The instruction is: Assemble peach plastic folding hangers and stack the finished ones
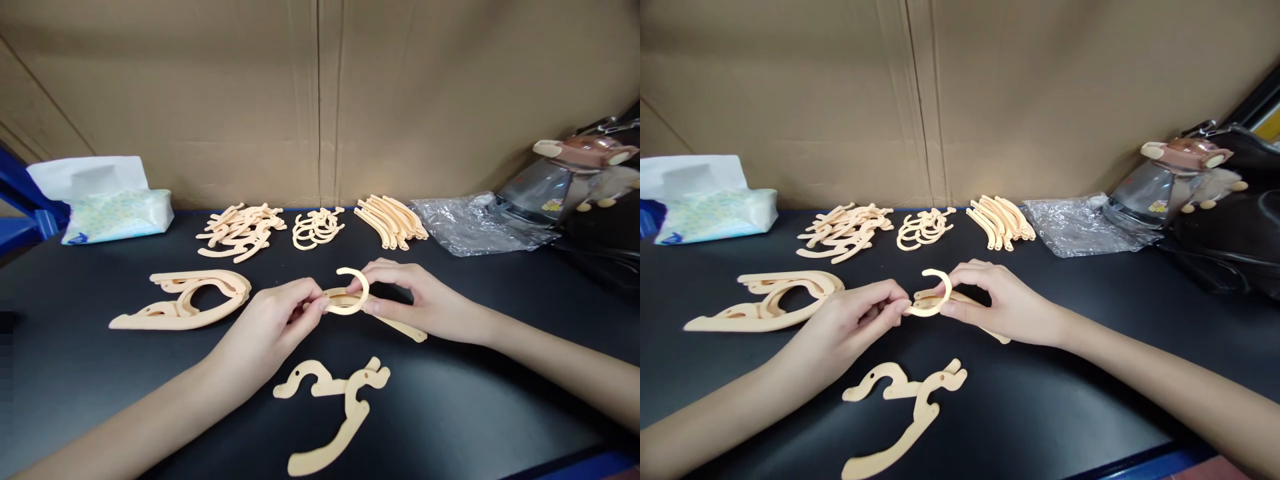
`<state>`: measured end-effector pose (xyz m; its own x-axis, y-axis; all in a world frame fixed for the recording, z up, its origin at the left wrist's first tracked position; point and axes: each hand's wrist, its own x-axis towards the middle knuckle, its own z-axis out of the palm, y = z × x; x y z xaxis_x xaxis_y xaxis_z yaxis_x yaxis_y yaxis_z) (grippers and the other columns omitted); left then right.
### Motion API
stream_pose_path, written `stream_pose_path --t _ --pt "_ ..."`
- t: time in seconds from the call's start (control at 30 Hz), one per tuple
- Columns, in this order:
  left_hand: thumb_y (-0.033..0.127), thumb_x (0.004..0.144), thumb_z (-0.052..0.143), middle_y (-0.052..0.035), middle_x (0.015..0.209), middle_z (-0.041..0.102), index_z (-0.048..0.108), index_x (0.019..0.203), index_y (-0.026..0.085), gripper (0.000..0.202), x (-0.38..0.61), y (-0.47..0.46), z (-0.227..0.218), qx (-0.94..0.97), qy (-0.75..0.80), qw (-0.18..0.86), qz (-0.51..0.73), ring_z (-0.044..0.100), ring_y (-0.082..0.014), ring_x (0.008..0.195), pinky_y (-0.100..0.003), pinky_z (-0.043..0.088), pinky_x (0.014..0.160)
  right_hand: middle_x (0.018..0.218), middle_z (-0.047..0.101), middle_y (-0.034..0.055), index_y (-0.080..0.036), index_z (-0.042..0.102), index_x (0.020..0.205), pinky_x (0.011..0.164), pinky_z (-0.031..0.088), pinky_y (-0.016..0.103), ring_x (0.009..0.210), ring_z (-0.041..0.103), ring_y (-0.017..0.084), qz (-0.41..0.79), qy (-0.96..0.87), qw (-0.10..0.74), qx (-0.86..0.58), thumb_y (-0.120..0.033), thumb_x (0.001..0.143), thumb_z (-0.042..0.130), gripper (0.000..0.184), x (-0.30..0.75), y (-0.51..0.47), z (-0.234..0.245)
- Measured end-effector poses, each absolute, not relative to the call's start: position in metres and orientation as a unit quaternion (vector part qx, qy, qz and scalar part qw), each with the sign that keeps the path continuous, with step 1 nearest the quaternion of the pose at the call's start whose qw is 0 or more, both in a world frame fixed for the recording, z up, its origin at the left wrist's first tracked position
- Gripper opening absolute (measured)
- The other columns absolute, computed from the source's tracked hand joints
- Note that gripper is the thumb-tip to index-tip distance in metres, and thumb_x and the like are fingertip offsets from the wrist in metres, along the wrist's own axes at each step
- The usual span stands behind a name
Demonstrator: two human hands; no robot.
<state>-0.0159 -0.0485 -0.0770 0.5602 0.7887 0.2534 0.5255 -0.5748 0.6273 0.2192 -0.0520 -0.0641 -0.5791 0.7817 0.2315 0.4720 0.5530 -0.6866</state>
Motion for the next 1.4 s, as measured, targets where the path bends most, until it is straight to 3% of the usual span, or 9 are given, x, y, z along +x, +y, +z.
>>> stream_pose_path --t 0.17,0.33,0.43,0.5,0.67,0.87,1.17,1.4 --pt "0.027 0.098 0.045 0.0059 0.064 0.051 0.055 0.076 0.019 0.025 -0.010 -0.057 -0.074 0.841 0.379 0.272 0.274 0.047 -0.0090 0.055 -0.022 0.036 0.052 0.085 0.068 0.0010 -0.018 0.070 0.088 0.074 0.046 0.026 0.082 0.062 0.016 0.409 -0.756 0.295 -0.417 -0.042 0.094 0.054 0.030 0.216 -0.055 -0.062" --pt "0.025 0.100 0.044 0.0019 0.087 0.059 0.058 0.095 0.021 0.015 -0.020 -0.050 -0.076 0.885 0.350 0.150 0.267 0.056 -0.0132 0.079 -0.025 0.042 0.068 0.076 0.068 0.0015 -0.018 0.070 0.087 0.070 0.046 0.026 0.071 0.061 0.014 0.418 -0.706 0.365 -0.441 -0.043 0.095 0.053 0.032 0.222 -0.046 -0.069" --pt "0.025 0.097 0.051 0.0000 0.096 0.060 0.059 0.099 0.022 0.009 -0.026 -0.043 -0.081 0.912 0.324 0.046 0.246 0.056 -0.0169 0.087 -0.026 0.042 0.065 0.066 0.064 -0.0001 -0.017 0.065 0.087 0.067 0.046 0.025 0.064 0.058 0.013 0.460 -0.675 0.394 -0.421 -0.040 0.097 0.049 0.030 0.224 -0.041 -0.073" --pt "0.027 0.096 0.053 -0.0003 0.097 0.060 0.060 0.102 0.023 0.010 -0.028 -0.040 -0.084 0.925 0.306 0.000 0.227 0.056 -0.0177 0.085 -0.026 0.042 0.062 0.064 0.061 -0.0007 -0.018 0.060 0.077 0.065 0.045 0.024 0.063 0.056 0.012 0.466 -0.680 0.389 -0.411 -0.039 0.099 0.046 0.033 0.224 -0.041 -0.074" --pt "0.028 0.095 0.055 -0.0012 0.094 0.060 0.059 0.097 0.020 0.009 -0.025 -0.039 -0.086 0.933 0.295 -0.034 0.202 0.055 -0.0185 0.081 -0.028 0.042 0.059 0.077 0.068 0.0007 -0.019 0.050 0.072 0.072 0.043 0.026 0.073 0.059 0.013 0.454 -0.726 0.331 -0.396 -0.040 0.103 0.035 0.040 0.223 -0.049 -0.073" --pt "0.028 0.094 0.055 -0.0008 0.091 0.060 0.059 0.094 0.019 0.010 -0.024 -0.039 -0.087 0.922 0.334 0.001 0.196 0.056 -0.0193 0.082 -0.028 0.040 0.058 0.091 0.071 0.0031 -0.019 0.065 0.087 0.075 0.044 0.029 0.082 0.062 0.016 0.392 -0.768 0.270 -0.429 -0.046 0.103 0.034 0.044 0.225 -0.052 -0.073" --pt "0.033 0.095 0.046 0.0004 0.090 0.058 0.061 0.091 0.023 0.018 -0.023 -0.040 -0.081 0.883 0.404 0.118 0.207 0.056 -0.0180 0.083 -0.028 0.039 0.062 0.091 0.071 0.0046 -0.019 0.066 0.091 0.074 0.045 0.029 0.083 0.062 0.018 0.376 -0.776 0.270 -0.428 -0.046 0.102 0.034 0.044 0.224 -0.054 -0.072" --pt "0.035 0.091 0.048 0.0054 0.066 0.051 0.054 0.084 0.024 0.015 -0.024 -0.039 -0.079 0.807 0.480 0.248 0.240 0.048 -0.0132 0.059 -0.026 0.034 0.053 0.089 0.069 0.0033 -0.017 0.065 0.087 0.070 0.042 0.026 0.077 0.058 0.014 0.402 -0.755 0.301 -0.421 -0.040 0.104 0.034 0.042 0.223 -0.050 -0.074"
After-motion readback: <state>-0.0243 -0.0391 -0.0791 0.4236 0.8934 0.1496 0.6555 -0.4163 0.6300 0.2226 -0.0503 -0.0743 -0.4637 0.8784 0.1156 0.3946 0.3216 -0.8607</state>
